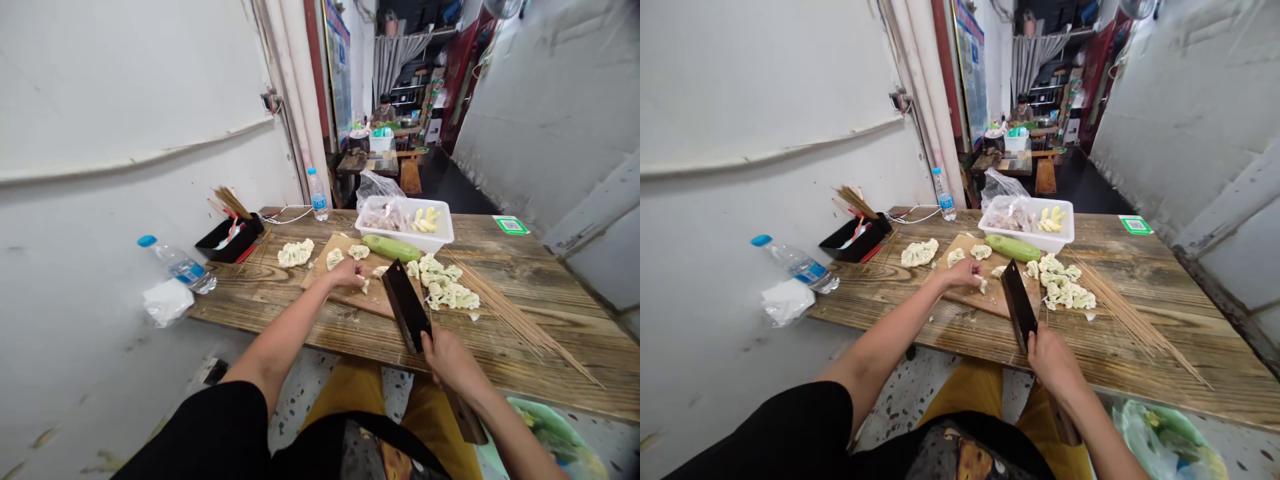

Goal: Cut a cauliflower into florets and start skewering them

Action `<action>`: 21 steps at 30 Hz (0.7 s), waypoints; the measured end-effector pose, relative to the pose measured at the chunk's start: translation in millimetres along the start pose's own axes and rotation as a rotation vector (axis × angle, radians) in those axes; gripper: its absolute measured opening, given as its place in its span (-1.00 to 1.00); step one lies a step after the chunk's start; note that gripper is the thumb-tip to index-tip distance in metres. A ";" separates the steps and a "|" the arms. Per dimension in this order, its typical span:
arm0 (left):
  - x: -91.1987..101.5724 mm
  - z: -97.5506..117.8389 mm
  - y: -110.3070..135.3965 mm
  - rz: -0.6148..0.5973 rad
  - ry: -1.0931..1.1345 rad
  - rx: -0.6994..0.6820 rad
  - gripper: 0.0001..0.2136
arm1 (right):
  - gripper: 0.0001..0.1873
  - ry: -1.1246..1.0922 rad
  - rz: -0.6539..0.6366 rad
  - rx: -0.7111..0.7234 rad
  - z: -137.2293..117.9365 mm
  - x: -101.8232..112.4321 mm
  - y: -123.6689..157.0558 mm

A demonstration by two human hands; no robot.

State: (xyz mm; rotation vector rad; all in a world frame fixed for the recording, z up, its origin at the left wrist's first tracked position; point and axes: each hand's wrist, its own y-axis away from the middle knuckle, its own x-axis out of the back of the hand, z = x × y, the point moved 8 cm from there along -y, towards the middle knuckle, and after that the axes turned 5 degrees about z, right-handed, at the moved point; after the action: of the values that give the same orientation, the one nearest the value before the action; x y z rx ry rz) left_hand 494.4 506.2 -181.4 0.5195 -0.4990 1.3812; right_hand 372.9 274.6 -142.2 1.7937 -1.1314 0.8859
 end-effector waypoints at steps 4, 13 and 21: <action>14.4 0.2 3.1 0.009 0.232 0.025 -0.86 | -0.72 -0.170 0.006 -0.008 10.6 -2.4 8.0; -34.2 89.9 -54.4 0.200 0.124 -0.167 -0.80 | -0.73 -0.437 0.313 -0.200 87.4 7.7 47.2; -43.5 116.3 -56.4 0.112 -0.420 -0.371 -0.77 | -0.73 -0.512 0.286 -0.271 110.4 -2.9 67.2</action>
State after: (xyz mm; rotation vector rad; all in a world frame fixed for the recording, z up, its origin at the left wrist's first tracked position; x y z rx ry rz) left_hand 541.7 394.4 -119.2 0.4809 -1.1162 1.2454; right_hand 324.2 158.9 -172.9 1.6978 -1.7758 0.3995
